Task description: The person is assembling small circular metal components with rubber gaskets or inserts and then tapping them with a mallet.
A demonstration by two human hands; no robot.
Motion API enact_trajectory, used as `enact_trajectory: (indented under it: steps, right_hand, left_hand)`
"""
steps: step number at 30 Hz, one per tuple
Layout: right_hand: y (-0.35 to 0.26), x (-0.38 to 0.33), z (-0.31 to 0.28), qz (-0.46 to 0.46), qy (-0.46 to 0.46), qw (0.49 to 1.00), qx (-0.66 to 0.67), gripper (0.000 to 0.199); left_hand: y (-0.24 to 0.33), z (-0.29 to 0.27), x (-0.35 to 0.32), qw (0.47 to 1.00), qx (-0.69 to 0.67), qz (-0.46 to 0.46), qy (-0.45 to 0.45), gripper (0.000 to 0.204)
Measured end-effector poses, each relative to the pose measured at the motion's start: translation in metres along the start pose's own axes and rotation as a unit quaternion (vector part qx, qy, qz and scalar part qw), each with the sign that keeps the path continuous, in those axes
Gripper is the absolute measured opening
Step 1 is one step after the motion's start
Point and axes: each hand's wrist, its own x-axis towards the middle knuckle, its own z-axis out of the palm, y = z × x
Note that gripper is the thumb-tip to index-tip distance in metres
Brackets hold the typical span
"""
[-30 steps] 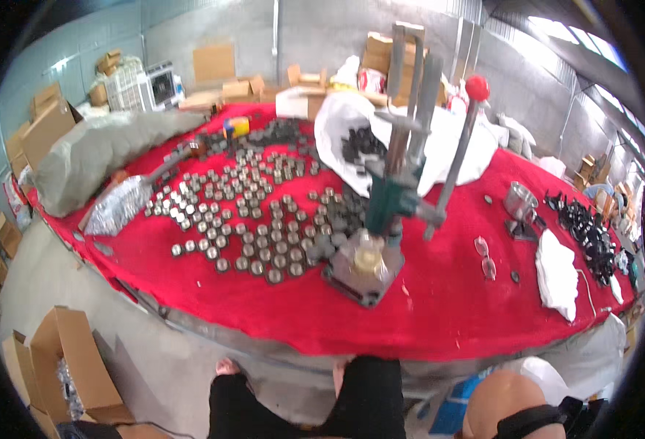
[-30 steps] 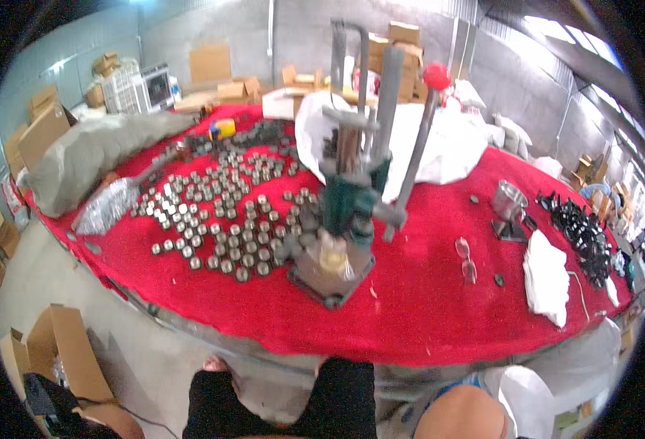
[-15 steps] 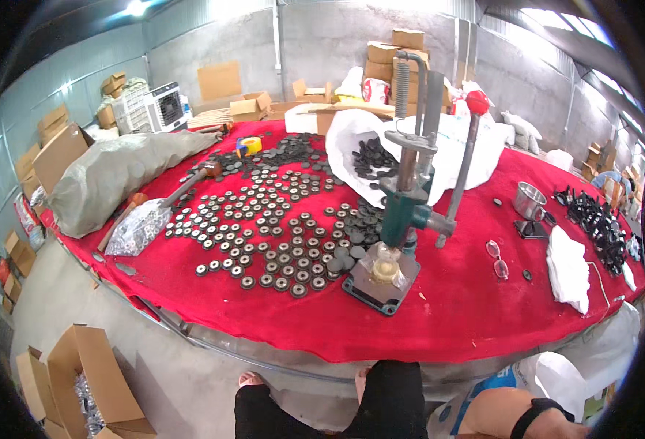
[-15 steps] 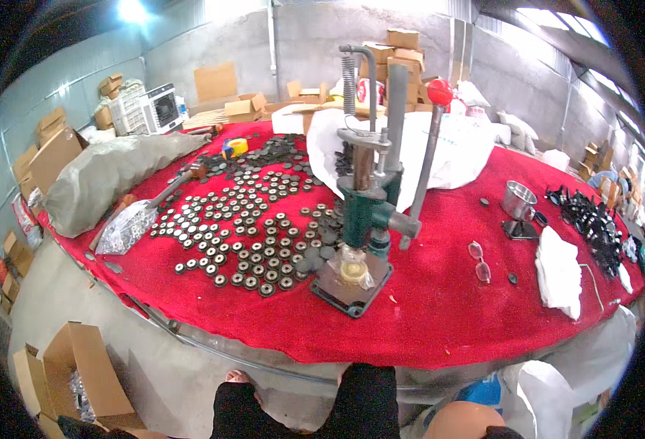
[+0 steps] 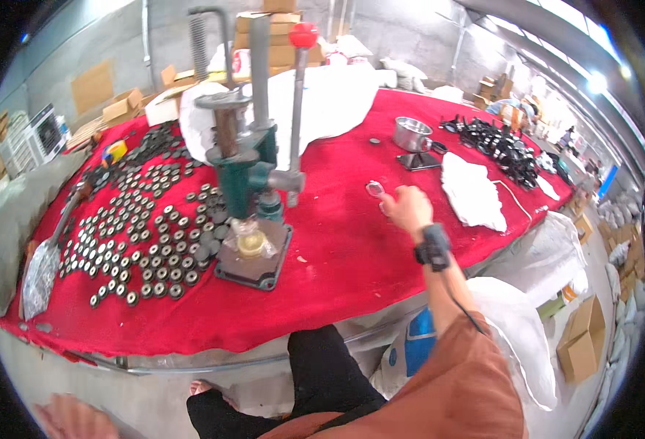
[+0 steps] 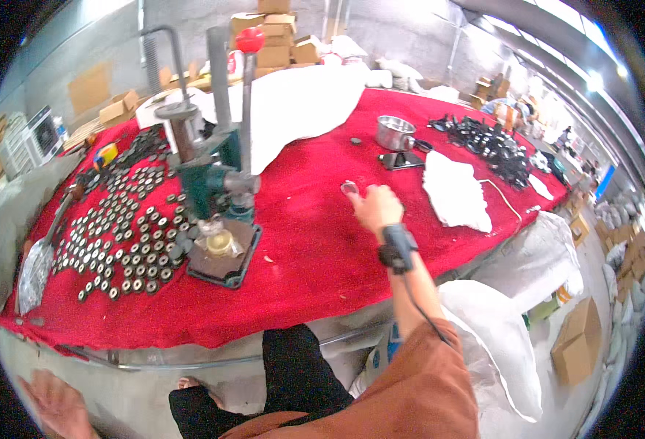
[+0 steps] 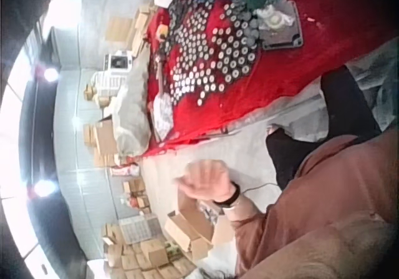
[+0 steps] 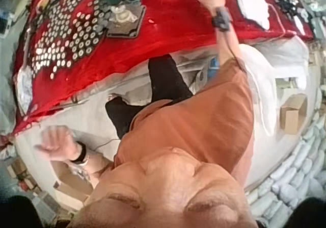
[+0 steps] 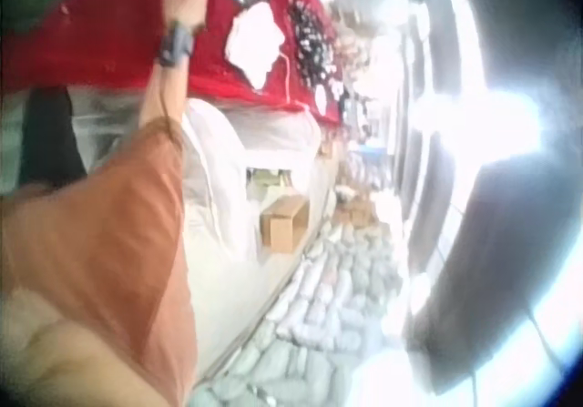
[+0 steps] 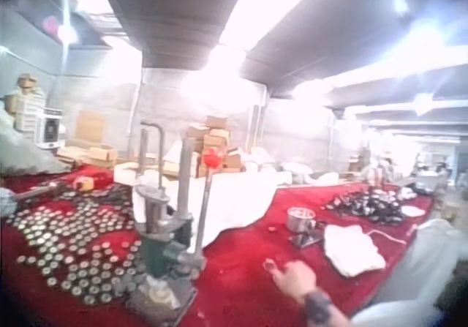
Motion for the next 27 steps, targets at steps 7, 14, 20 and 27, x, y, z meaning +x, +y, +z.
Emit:
enact_trajectory:
  steps: [7,14,20,27]
  right_hand:
    - [-0.013,0.013,0.072,0.085,-0.113,0.987,-0.070,0.032]
    - [-0.015,-0.006,0.050,0.027,-0.095,0.992,0.084,0.025]
    - [-0.023,-0.097,0.001,-0.079,-0.115,0.834,0.534,0.013]
    - [-0.105,-0.243,-0.042,0.039,-0.597,0.270,0.754,0.016]
  left_hand:
    - [-0.076,-0.022,-0.011,0.935,0.180,-0.269,0.145,0.027]
    - [-0.109,-0.042,-0.020,0.895,0.255,-0.346,0.119,0.019]
    - [-0.125,-0.051,-0.018,0.881,0.331,-0.334,0.056,0.020]
    - [-0.153,-0.020,-0.024,0.884,0.259,-0.386,0.042,0.042]
